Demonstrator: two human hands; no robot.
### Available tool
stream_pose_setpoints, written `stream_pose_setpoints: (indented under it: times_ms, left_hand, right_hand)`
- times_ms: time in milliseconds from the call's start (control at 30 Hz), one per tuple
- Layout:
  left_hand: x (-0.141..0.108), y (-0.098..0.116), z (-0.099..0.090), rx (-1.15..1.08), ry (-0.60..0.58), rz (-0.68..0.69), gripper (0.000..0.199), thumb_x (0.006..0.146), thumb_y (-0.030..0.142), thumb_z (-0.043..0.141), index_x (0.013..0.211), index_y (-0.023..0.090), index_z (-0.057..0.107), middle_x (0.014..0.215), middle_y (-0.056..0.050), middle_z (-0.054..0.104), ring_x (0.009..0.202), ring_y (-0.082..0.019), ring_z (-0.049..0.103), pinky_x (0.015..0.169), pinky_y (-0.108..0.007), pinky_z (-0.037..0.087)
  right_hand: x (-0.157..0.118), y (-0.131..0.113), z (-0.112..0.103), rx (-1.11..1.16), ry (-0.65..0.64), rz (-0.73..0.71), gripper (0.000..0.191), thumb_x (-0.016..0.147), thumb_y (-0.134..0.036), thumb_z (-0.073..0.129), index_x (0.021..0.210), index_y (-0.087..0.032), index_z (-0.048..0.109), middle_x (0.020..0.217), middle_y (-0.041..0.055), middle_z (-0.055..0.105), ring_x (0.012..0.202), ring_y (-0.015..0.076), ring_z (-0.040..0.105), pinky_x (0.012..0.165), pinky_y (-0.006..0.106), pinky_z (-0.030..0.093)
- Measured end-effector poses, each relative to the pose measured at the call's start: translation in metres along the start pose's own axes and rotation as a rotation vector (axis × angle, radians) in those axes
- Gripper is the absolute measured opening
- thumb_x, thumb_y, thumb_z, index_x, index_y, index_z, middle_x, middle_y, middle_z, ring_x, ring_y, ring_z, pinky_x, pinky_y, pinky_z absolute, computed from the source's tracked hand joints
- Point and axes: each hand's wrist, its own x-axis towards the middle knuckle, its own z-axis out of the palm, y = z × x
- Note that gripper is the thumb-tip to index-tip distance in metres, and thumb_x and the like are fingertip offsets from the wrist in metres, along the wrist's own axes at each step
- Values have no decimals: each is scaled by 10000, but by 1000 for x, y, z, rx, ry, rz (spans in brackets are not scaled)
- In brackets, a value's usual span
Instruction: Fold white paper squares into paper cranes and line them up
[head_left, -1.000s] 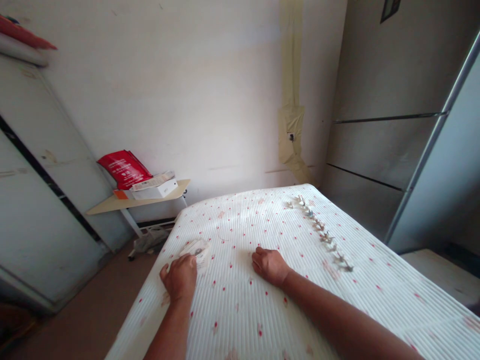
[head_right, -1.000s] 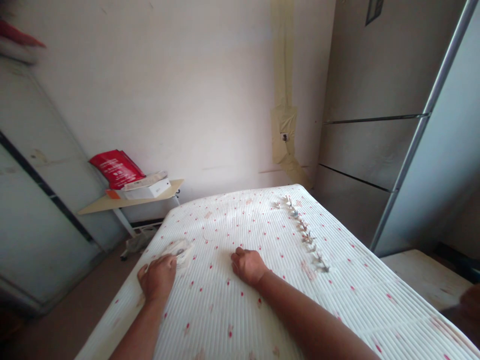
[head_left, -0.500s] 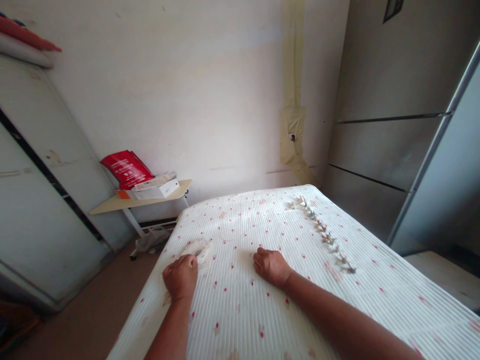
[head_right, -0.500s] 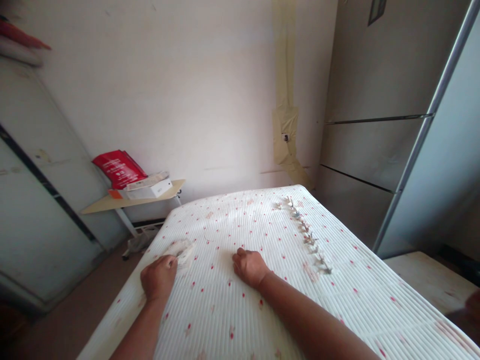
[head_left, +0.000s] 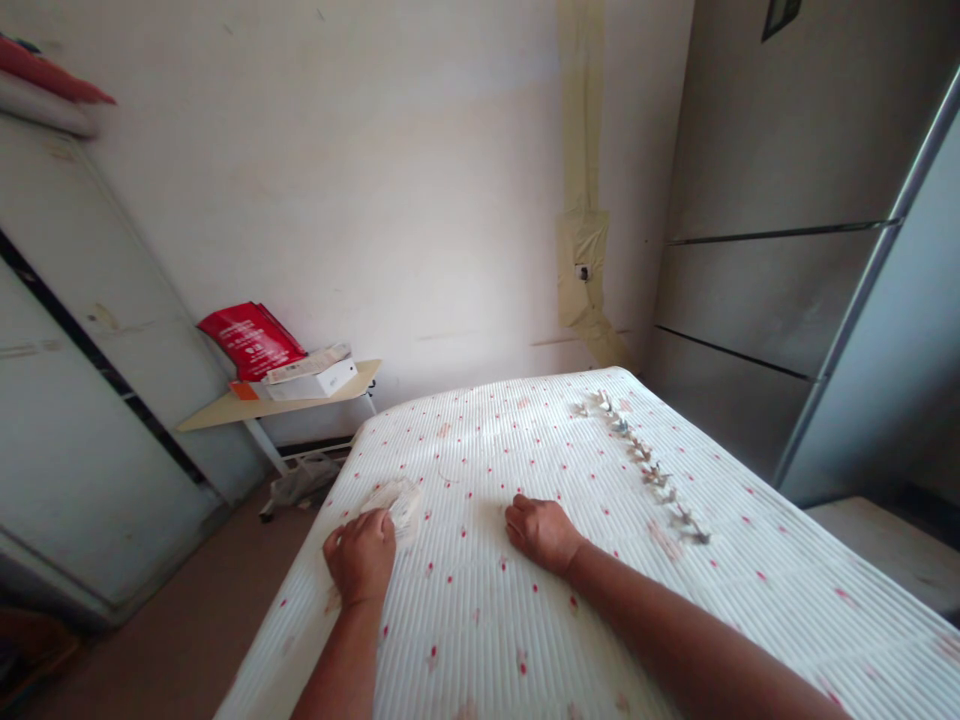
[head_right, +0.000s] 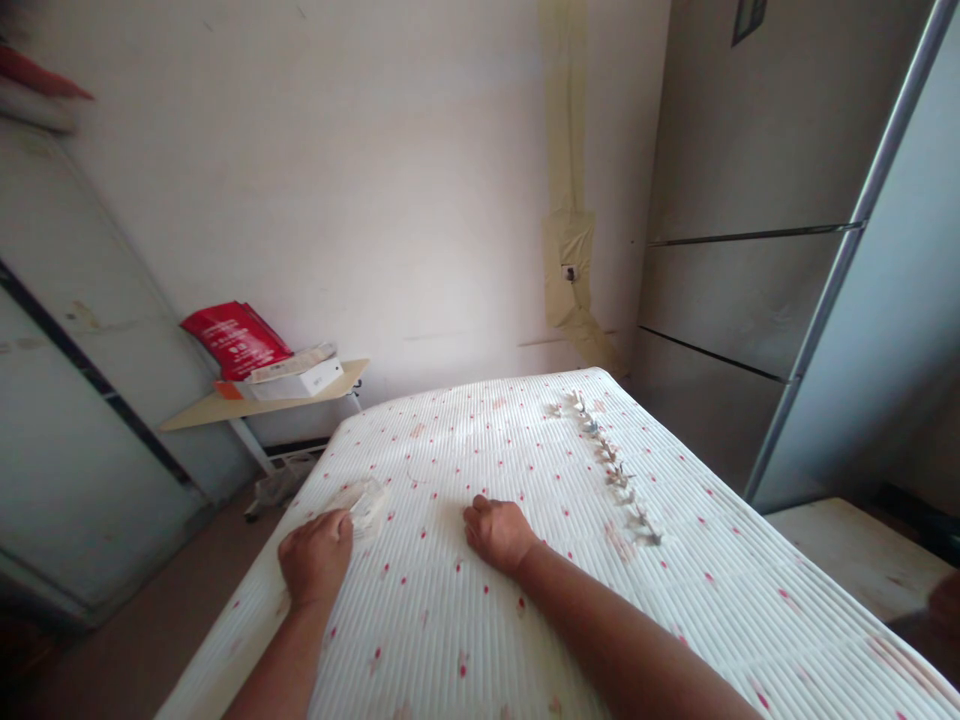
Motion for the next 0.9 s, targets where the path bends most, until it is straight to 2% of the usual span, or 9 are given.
stream_pose_setpoints:
  times_ms: [233, 500, 900]
  left_hand:
    - [-1, -5, 4, -37, 77, 5, 272, 840, 239, 394, 803, 172, 655, 848, -64, 692, 842, -212, 588, 798, -339, 317]
    - [-2, -7, 7, -30, 94, 8, 307, 856, 265, 366, 760, 175, 643, 789, -68, 677, 817, -217, 570, 787, -337, 303]
    - [-2, -7, 4, -24, 201, 17, 296, 874, 298, 368, 764, 175, 614, 774, -76, 647, 814, -225, 538, 762, -323, 296]
  right_hand:
    - [1, 0, 0, 9, -12, 10, 194, 878, -211, 391, 854, -164, 578, 873, 50, 607, 733, 125, 585, 605, 215, 384]
    - [1, 1, 3, 5, 10, -7, 184, 871, -214, 399, 851, -167, 575, 870, 44, 605, 723, 122, 581, 595, 213, 376]
    - [1, 1, 4, -8, 34, -17, 176, 868, -209, 405, 836, -172, 574, 853, 37, 608, 704, 123, 576, 582, 219, 369]
